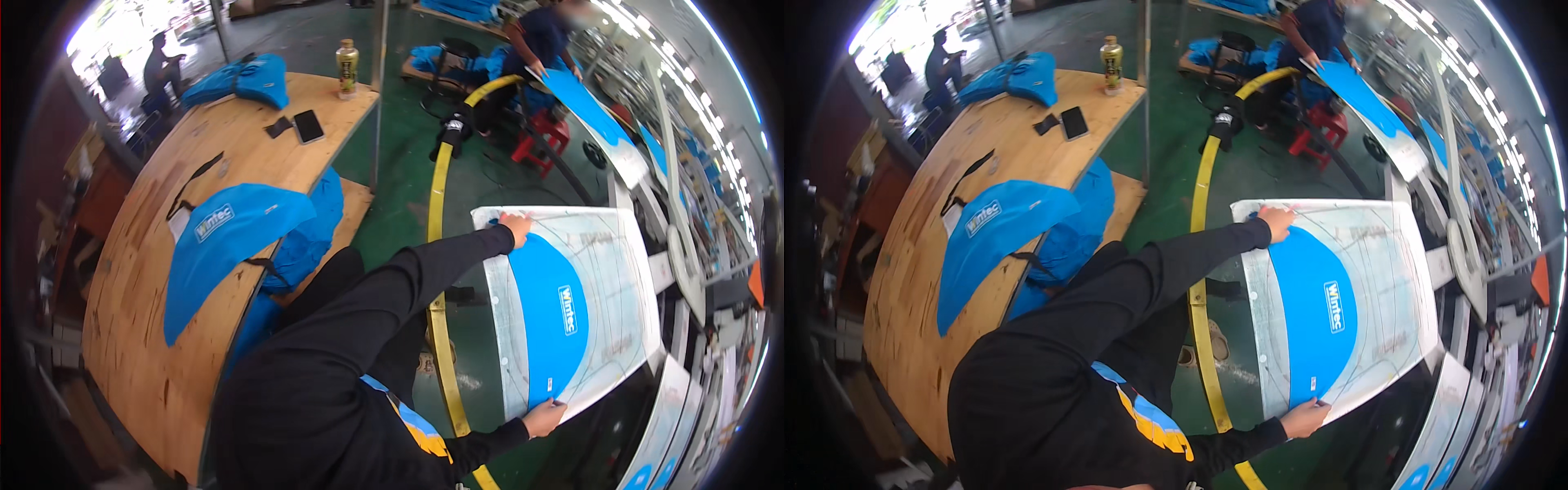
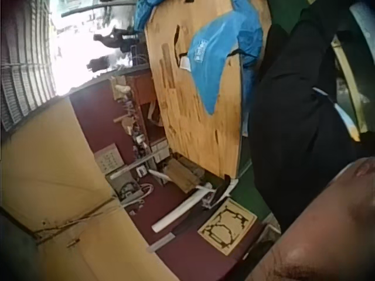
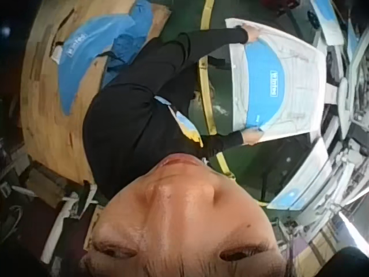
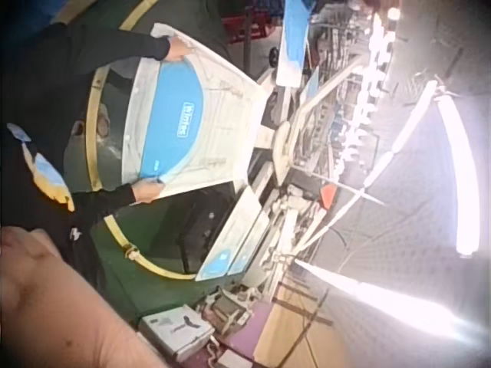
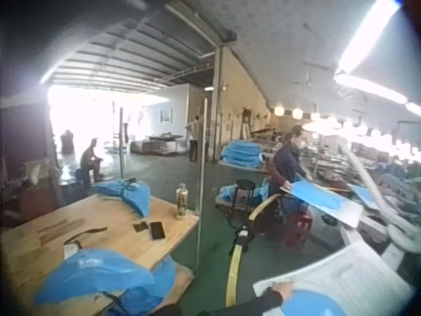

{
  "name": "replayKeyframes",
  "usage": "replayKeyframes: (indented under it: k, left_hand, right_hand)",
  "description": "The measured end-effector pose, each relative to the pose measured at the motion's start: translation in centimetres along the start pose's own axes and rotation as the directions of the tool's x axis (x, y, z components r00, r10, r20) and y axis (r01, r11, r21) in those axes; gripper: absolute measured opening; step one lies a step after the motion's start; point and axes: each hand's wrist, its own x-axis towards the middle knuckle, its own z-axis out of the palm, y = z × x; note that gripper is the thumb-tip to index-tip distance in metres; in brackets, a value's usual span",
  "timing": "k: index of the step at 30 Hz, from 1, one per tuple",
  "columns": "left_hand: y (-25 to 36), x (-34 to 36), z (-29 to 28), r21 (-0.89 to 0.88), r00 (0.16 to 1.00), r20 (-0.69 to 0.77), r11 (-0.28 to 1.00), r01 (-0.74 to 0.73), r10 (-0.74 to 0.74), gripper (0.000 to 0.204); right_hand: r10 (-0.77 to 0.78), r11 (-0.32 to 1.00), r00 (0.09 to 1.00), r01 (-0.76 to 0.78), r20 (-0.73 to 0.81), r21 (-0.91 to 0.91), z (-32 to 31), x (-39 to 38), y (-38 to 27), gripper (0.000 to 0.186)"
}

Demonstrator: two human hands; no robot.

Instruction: Preparing and placing fabric components onto a circular industrial carousel for further processing or drying.

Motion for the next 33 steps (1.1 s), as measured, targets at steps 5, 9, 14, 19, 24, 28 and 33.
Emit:
replayKeyframes:
  k: [5,9,14,19,24,28,33]
  left_hand:
    - [0.6,0.5,-0.8,-0.265,0.981,-0.018,0.945,-0.191,0.193,0.04]
    - [6.7,-0.9,-2.6,-0.664,0.924,0.042,0.701,-0.258,0.381,0.051]
    - [14.3,-7.5,-5.7,-0.909,0.939,0.084,0.412,-0.065,0.332,0.025]
    - [13.9,-13.5,-12.4,-0.948,0.941,0.066,0.315,-0.045,0.332,0.016]
    - [7.5,-19.1,-18.6,-0.994,0.97,-0.011,0.103,-0.037,0.243,0.026]
    - [1.0,-26.5,-26.6,-0.962,0.991,-0.025,0.268,-0.059,0.128,0.025]
    - [-6.4,-41.3,-34.2,-0.906,0.939,-0.024,0.404,0.125,-0.343,0.029]
  right_hand:
    - [-0.198,0.946,0.972,0.223,-0.127,0.234,1.8,1.5,1.8,0.013]
    - [-0.272,0.643,0.932,0.36,-0.238,0.676,0.6,2.4,-2.4,0.019]
    - [-0.321,0.288,0.891,0.414,-0.321,0.863,-4.3,1.6,-15.2,0.013]
    - [-0.424,0.048,0.868,0.308,-0.26,0.95,-6.4,-1.8,-21.4,0.005]
    - [-0.596,-0.181,0.772,0.14,-0.222,0.973,-8.1,-8.4,-25.8,0.006]
    - [-0.809,-0.232,0.571,-0.091,-0.14,0.968,-11.6,-14.5,-29.1,0.017]
    - [-0.894,-0.239,0.446,-0.394,-0.043,0.887,-9.8,-18.1,-28.9,0.022]
